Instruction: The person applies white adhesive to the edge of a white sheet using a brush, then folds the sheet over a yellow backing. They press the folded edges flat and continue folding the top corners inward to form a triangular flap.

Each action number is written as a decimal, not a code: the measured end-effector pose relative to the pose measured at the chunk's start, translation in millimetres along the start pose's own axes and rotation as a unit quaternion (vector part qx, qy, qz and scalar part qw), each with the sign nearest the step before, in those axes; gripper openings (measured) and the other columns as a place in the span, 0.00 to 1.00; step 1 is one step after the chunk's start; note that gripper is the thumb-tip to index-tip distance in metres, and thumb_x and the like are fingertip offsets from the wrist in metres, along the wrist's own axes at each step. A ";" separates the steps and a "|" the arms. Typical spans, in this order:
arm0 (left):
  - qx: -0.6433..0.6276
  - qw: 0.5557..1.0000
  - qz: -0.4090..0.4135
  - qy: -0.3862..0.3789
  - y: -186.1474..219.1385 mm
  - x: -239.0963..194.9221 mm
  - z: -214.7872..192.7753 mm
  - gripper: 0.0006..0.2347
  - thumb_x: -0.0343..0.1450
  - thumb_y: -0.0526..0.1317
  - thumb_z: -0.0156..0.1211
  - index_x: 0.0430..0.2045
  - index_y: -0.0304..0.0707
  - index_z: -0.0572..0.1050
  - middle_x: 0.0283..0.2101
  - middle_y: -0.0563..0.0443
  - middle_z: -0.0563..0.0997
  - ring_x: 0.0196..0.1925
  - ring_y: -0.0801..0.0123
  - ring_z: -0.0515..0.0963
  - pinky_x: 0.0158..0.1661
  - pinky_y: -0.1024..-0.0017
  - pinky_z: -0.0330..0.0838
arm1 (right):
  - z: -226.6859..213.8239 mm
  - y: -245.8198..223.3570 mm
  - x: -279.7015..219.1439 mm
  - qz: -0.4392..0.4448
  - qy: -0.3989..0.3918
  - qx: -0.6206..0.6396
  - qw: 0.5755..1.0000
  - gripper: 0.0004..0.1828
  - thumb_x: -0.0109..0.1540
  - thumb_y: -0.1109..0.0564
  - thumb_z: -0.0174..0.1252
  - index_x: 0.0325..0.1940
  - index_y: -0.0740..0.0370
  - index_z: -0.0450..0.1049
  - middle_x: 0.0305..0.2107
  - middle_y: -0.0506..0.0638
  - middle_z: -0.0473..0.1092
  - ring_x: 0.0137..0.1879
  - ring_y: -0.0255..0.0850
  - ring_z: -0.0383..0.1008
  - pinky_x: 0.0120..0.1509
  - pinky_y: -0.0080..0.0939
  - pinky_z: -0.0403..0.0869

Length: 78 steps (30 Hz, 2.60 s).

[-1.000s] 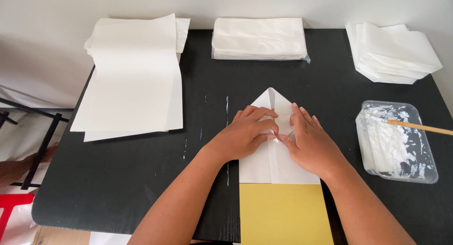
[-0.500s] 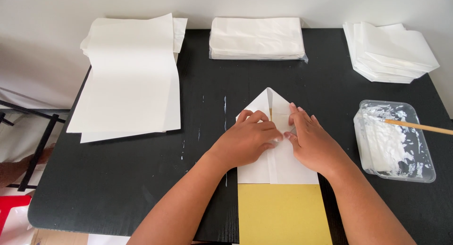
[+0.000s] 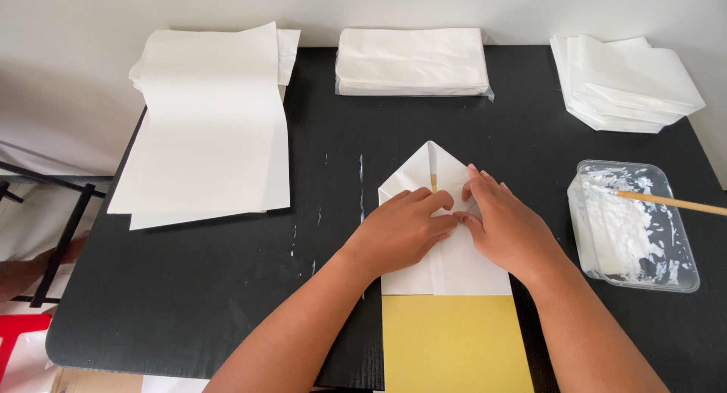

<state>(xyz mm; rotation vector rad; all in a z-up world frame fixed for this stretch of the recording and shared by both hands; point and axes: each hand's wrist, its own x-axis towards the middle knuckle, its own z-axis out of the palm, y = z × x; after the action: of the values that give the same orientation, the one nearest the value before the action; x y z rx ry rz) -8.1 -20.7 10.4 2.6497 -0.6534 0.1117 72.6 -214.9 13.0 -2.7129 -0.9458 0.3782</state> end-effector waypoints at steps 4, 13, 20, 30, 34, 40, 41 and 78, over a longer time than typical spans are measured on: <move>-0.069 0.997 -0.033 0.011 3.8 -6.3 -14.0 0.14 0.74 0.38 0.59 0.54 0.36 0.76 0.57 0.43 0.76 0.62 0.55 0.74 0.63 0.58 0.69 | -15.7 -20.0 -12.1 0.012 0.010 0.000 1.000 0.13 0.68 0.52 0.52 0.56 0.54 0.65 0.73 0.61 0.56 0.78 0.52 0.54 0.77 0.59 0.58; 0.040 0.992 -0.121 -0.015 -23.0 -19.8 7.7 0.34 0.76 0.63 0.40 0.75 0.43 0.51 0.78 0.48 0.53 0.81 0.54 0.46 0.76 0.51 0.34 | -16.7 -30.7 -10.7 0.016 0.047 0.014 0.999 0.08 0.65 0.56 0.57 0.48 0.51 0.77 0.56 0.45 0.75 0.62 0.46 0.76 0.59 0.48 0.80; 0.070 0.985 -0.154 -0.039 -20.5 -13.3 17.8 0.34 0.76 0.64 0.35 0.76 0.48 0.46 0.80 0.52 0.47 0.81 0.57 0.42 0.75 0.50 0.29 | -1.8 -28.1 -1.0 0.051 0.011 0.229 0.972 0.15 0.58 0.58 0.55 0.45 0.61 0.82 0.45 0.48 0.75 0.57 0.42 0.75 0.63 0.46 0.74; 0.086 0.981 -0.171 -0.042 -17.2 -13.2 19.7 0.35 0.75 0.65 0.34 0.76 0.49 0.46 0.79 0.51 0.49 0.81 0.58 0.43 0.75 0.49 0.27 | -14.8 -39.2 -5.7 0.096 -0.003 0.320 0.943 0.18 0.60 0.47 0.61 0.43 0.63 0.85 0.45 0.50 0.77 0.56 0.41 0.72 0.64 0.43 0.69; 0.087 0.980 -0.176 -0.042 -17.0 -12.5 19.4 0.35 0.75 0.65 0.33 0.76 0.50 0.46 0.79 0.51 0.49 0.81 0.59 0.43 0.75 0.49 0.26 | -11.1 -36.4 -4.3 0.076 -0.011 0.303 0.950 0.17 0.59 0.51 0.64 0.45 0.65 0.85 0.46 0.53 0.77 0.58 0.46 0.73 0.63 0.47 0.70; 0.083 0.980 -0.176 -0.036 -18.2 -12.7 22.5 0.35 0.75 0.66 0.32 0.76 0.52 0.45 0.79 0.52 0.50 0.81 0.60 0.44 0.75 0.49 0.26 | -10.8 -31.7 -5.7 0.076 -0.020 0.328 0.941 0.15 0.60 0.52 0.63 0.42 0.67 0.86 0.45 0.52 0.78 0.57 0.45 0.73 0.62 0.47 0.70; 0.082 0.980 -0.176 -0.032 -18.5 -12.7 22.7 0.35 0.75 0.66 0.33 0.76 0.52 0.45 0.79 0.52 0.50 0.81 0.59 0.44 0.75 0.48 0.26 | -10.1 -30.1 -4.8 0.068 -0.020 0.335 0.939 0.15 0.60 0.52 0.63 0.40 0.67 0.87 0.43 0.51 0.78 0.56 0.44 0.72 0.61 0.46 0.69; 0.096 0.984 -0.130 -0.071 12.8 -9.6 14.0 0.47 0.63 0.78 0.30 0.75 0.50 0.47 0.79 0.51 0.50 0.82 0.54 0.42 0.76 0.50 0.27 | -26.3 -27.7 -12.8 -0.019 -0.035 0.231 0.972 0.09 0.60 0.60 0.63 0.42 0.63 0.75 0.48 0.57 0.71 0.65 0.56 0.73 0.68 0.54 0.74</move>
<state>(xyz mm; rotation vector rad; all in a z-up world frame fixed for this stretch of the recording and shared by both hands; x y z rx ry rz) -22.8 -32.6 0.6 2.9237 -0.3480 -0.0934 55.5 -205.6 48.3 -2.2688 -0.8042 0.6064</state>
